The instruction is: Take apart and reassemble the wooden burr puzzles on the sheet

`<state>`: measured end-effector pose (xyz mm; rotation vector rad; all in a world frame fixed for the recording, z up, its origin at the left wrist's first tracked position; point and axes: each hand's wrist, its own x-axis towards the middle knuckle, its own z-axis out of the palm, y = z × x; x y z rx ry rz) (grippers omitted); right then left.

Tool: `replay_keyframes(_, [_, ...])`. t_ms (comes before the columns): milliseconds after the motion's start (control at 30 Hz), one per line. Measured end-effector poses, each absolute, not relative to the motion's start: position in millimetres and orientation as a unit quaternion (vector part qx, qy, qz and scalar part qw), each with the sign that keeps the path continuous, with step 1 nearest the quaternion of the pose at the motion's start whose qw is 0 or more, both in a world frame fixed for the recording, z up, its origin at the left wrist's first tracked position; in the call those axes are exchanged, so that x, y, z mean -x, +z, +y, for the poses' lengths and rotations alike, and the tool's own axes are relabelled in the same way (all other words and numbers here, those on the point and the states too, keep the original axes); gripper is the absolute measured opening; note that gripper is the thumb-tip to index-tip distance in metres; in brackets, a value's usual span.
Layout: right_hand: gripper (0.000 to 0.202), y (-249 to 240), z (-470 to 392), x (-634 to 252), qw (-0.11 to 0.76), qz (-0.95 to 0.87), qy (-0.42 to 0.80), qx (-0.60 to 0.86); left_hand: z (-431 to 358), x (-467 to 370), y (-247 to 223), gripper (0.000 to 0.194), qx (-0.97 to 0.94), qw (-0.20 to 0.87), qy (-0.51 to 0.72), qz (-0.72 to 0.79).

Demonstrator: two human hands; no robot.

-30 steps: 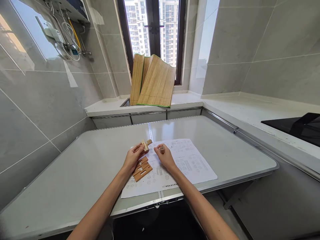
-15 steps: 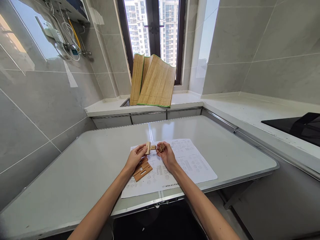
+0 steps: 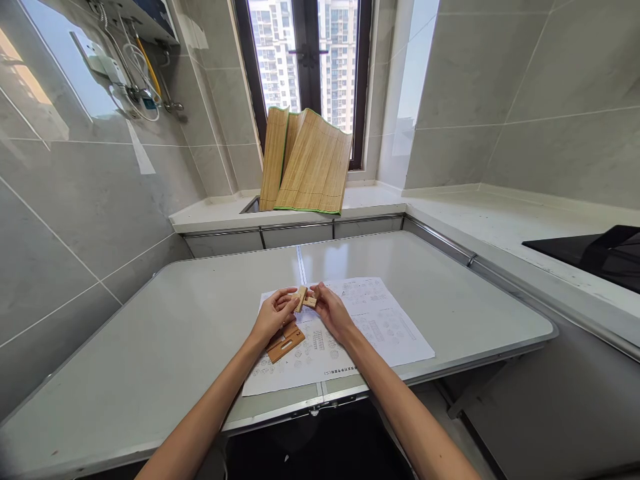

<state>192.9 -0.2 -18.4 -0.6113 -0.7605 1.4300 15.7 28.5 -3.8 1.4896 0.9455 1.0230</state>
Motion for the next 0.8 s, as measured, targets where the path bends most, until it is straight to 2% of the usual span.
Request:
replay_keyframes(133, [0.046, -26, 5, -196, 0.669, -0.326, 0.592, 0.309, 29, -16, -6, 0.053, -0.623, 0.522, 0.435, 0.388])
replay_keyframes(233, [0.051, -31, 7, -199, 0.651, -0.337, 0.582, 0.351, 29, -16, -5, 0.051, -0.616, 0.517, 0.448, 0.391])
replay_keyframes(467, [0.045, -33, 10, -196, 0.647, -0.341, 0.599, 0.326, 29, -15, 1, 0.049, -0.600, 0.473, 0.487, 0.424])
replay_keyframes(800, [0.040, -26, 3, -196, 0.638, -0.409, 0.546, 0.358, 32, -15, -4, 0.046, -0.612, 0.462, 0.485, 0.420])
